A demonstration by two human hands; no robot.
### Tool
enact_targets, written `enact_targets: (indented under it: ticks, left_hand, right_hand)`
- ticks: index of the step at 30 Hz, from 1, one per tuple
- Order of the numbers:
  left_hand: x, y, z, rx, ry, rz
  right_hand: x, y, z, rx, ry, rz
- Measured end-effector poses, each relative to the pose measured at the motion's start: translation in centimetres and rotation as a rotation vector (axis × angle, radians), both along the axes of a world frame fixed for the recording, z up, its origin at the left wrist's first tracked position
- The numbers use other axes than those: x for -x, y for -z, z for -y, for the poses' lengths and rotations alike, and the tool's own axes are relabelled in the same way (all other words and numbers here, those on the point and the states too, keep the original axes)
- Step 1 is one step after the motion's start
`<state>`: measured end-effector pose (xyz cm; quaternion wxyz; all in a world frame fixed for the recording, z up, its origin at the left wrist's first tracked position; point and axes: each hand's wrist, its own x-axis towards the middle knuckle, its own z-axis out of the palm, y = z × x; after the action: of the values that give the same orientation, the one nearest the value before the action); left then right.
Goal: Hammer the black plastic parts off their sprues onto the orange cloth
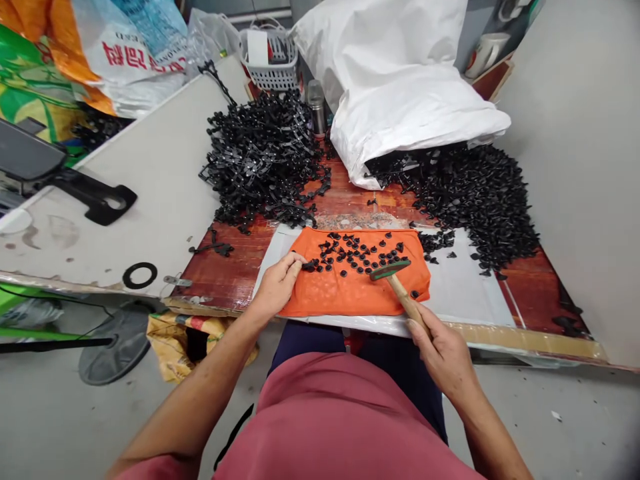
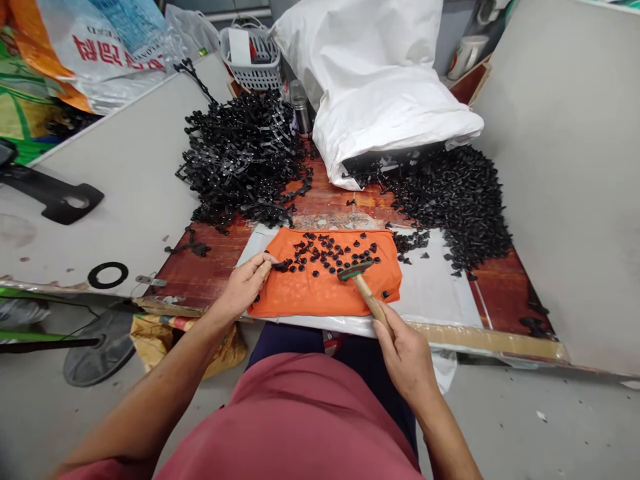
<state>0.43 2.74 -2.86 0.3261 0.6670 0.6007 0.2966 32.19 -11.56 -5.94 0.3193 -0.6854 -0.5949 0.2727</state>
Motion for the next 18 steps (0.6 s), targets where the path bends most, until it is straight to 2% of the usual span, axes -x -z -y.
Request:
enact_targets:
  ticks: [3,10,18]
  left_hand:
    - [-0.1,0.1,0.0,-0.007,0.051,-0.026]
    - [-0.5,1.1,0.1,-0.037,0.023,-0.059]
    - [-1.2,0.9,0.3,-0.051,-0.021,-0.207]
  right_hand:
    - [0.0,-0.2,-0.1,-0.023,-0.008,0.014]
    - [0.0,-0.3,-0.1,-0.011,-0.01,0.033]
    - [-0.1,0.1,0.1,0.052,-0.008,0.032]
